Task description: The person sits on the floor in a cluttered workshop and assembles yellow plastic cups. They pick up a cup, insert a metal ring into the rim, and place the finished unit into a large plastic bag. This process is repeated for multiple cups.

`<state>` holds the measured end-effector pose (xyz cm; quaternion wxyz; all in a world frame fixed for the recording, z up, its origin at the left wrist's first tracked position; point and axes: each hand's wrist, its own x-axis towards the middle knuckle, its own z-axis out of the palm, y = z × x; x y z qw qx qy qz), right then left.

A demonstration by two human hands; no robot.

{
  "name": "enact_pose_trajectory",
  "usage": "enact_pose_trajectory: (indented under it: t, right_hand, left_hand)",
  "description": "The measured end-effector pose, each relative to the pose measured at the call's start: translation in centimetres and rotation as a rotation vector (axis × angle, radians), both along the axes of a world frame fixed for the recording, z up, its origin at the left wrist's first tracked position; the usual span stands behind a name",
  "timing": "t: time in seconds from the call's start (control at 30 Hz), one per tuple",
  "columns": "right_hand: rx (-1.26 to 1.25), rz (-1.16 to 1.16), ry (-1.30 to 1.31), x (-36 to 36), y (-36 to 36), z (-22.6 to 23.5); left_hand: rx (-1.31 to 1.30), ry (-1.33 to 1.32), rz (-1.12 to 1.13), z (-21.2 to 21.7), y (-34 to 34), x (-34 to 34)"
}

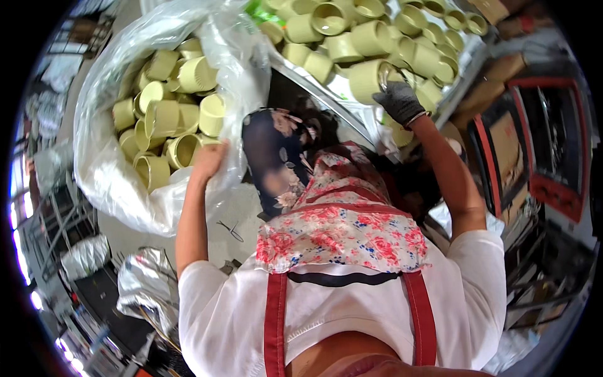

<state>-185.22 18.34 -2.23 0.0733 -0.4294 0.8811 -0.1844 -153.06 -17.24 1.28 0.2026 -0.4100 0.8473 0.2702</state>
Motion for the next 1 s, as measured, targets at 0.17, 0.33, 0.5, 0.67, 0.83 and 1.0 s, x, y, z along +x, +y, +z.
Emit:
enact_pose_trajectory:
  t: [0.17, 0.33, 0.5, 0.67, 0.83, 1.0]
  right_hand:
    - [-0.055, 0.078, -0.927, 4.4, 1.7, 11.9]
    - [-0.029, 0.354, -0.833, 7.8, 3.3, 13.2]
    - [-0.131, 0.168, -0.953, 11.3, 5.5, 10.9]
    - [-0.128, 0.152, -0.81, 12.8, 6.0, 8.6]
    - [-0.112, 0.342, -0.273, 14.3, 5.7, 7.5]
    - [-0.271, -0.015, -0.958, 16.2, 5.6, 9.8]
  left_hand:
    - [-0.005, 1.029, -0.354, 11.1, 8.1, -7.9]
    - [0.581, 1.018, -0.646, 9.5, 18.4, -11.1]
    - [0.693, 0.967, -0.402, 5.9, 21.6, -8.3]
    - [0.578, 0.875, -0.341, 5.9, 22.4, -6.7]
    - [0.609, 0.855, -0.336, 5.6, 22.0, -6.2]
    - [1.135, 0.599, -0.153, 5.3, 19.6, -6.2]
